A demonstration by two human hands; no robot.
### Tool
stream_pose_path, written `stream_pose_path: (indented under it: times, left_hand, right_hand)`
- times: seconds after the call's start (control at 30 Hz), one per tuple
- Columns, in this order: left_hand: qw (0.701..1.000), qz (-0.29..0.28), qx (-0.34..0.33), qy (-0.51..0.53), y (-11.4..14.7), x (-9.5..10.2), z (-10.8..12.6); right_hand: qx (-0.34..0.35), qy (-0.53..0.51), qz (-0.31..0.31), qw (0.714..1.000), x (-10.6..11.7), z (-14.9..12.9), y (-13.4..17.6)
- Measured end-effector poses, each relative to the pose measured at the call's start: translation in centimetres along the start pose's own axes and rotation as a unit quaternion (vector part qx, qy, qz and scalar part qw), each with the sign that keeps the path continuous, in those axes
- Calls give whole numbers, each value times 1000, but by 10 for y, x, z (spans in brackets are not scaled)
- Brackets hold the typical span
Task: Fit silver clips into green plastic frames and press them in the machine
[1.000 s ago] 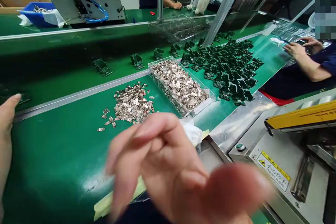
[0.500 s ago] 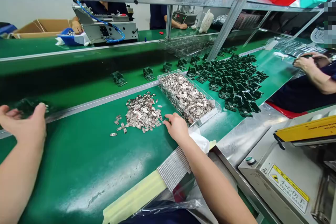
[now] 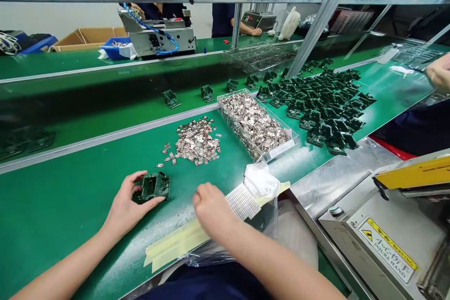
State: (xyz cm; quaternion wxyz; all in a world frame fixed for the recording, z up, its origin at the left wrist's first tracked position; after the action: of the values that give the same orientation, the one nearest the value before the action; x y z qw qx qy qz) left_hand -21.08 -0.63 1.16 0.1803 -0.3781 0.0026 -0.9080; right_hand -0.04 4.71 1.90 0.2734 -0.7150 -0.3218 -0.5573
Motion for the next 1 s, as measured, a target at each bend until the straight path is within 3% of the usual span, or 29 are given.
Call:
stream_pose_path:
  times: [0.13, 0.27, 0.4, 0.53, 0.7, 0.87, 1.0]
  left_hand:
    - [998, -40, -52, -4, -7, 2, -2]
    - [992, -91, -59, -70, -11, 1, -8]
    - [992, -43, -117, -33, -12, 1, 8]
    - [987, -8, -70, 148, -10, -12, 25]
    - [938, -29, 31, 344, -13, -51, 57]
    - [917, -50, 66, 391, -16, -83, 77]
    - [915, -61, 71, 393, -14, -92, 76]
  right_hand:
    - [145, -7, 100, 984, -3, -54, 49]
    - [173, -62, 166, 969, 1, -56, 74]
    - [201, -74, 194, 957, 1, -53, 84]
    - [178, -56, 182, 965, -5, -51, 85]
    - [106, -37, 144, 983, -13, -49, 81]
    - [99, -23, 213, 972, -6, -54, 89]
    - [102, -51, 234, 966, -3, -49, 93]
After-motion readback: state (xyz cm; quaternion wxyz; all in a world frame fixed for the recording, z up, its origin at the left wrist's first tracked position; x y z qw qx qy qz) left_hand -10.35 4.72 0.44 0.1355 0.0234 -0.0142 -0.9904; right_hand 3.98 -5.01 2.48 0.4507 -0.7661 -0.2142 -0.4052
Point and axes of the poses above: each hand's wrist, its own y-axis away from the middle knuckle, its own x-axis out of the back of the hand, z = x × y, the point moved 7 cm from there along -y, towards the middle knuckle, and after that the axes turned 6 degrees about -x, right-handed, at the moved point
